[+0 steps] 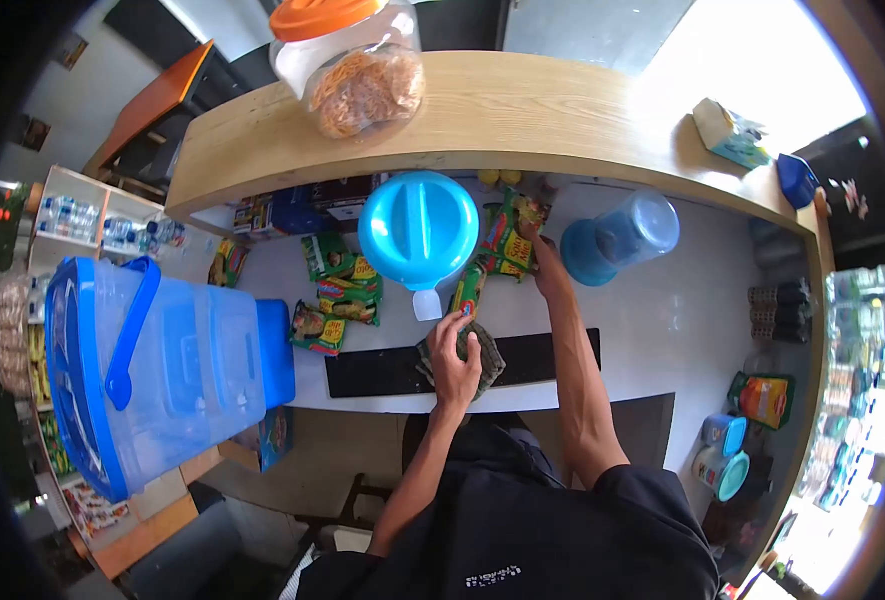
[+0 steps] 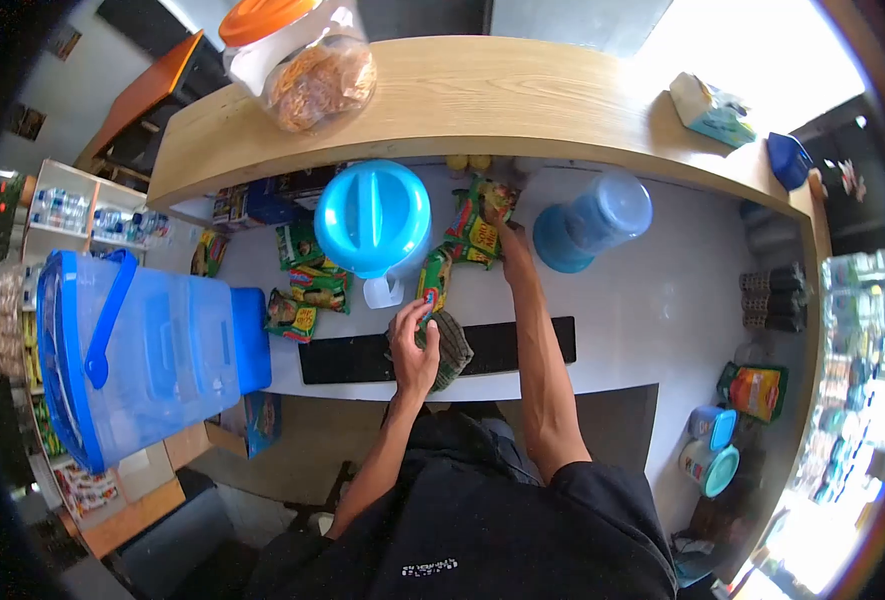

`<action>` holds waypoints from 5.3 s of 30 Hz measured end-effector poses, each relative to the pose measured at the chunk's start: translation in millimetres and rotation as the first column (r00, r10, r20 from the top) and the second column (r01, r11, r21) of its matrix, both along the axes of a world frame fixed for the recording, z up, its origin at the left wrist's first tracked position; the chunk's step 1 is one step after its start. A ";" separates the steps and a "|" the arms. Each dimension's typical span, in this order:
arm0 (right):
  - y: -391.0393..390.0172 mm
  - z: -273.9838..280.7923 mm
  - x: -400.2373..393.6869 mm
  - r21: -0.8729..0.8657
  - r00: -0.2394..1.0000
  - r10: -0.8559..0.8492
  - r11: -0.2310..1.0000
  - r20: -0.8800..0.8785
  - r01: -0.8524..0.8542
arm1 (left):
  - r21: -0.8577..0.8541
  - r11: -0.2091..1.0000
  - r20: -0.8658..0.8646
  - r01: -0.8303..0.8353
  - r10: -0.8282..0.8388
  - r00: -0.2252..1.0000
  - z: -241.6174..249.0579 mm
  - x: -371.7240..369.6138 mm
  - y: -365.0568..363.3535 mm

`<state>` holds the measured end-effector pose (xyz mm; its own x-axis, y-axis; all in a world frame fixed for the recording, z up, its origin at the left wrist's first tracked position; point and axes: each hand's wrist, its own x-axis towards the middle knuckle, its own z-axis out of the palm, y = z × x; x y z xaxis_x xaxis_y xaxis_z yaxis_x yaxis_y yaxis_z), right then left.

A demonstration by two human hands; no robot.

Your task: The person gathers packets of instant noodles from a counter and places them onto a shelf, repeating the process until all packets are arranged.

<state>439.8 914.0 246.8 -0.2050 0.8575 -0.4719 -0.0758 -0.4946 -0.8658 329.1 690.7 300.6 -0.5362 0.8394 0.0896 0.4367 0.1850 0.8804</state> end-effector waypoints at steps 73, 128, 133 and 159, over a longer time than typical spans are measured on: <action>-553.4 147.7 -286.6 -0.143 -0.163 0.981 -0.178 -0.108 -0.974 | 0.041 -0.027 0.990 -0.999 0.134 0.037 2.2 -124.7 -494.5; -822.4 -15.2 -779.6 0.425 0.317 0.283 -0.572 0.905 -0.702 | -0.164 0.059 0.656 -0.985 0.752 -0.064 -10.2 -526.9 -691.6; -816.9 -39.1 -771.7 0.558 0.511 0.273 -0.612 0.815 -0.561 | -0.165 0.039 0.567 -0.986 0.822 -0.062 -11.0 -534.7 -692.6; -814.6 11.8 -731.9 0.313 0.234 0.794 0.058 0.562 -0.948 | -0.155 0.382 0.402 -0.911 0.867 0.296 -40.9 -643.5 -701.8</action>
<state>-292.1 99.4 258.6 -0.9628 0.1729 -0.2078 0.2640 0.4355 -0.8606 -314.4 -11.2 259.7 -0.9489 -0.1724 -0.2642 -0.2925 0.1674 0.9415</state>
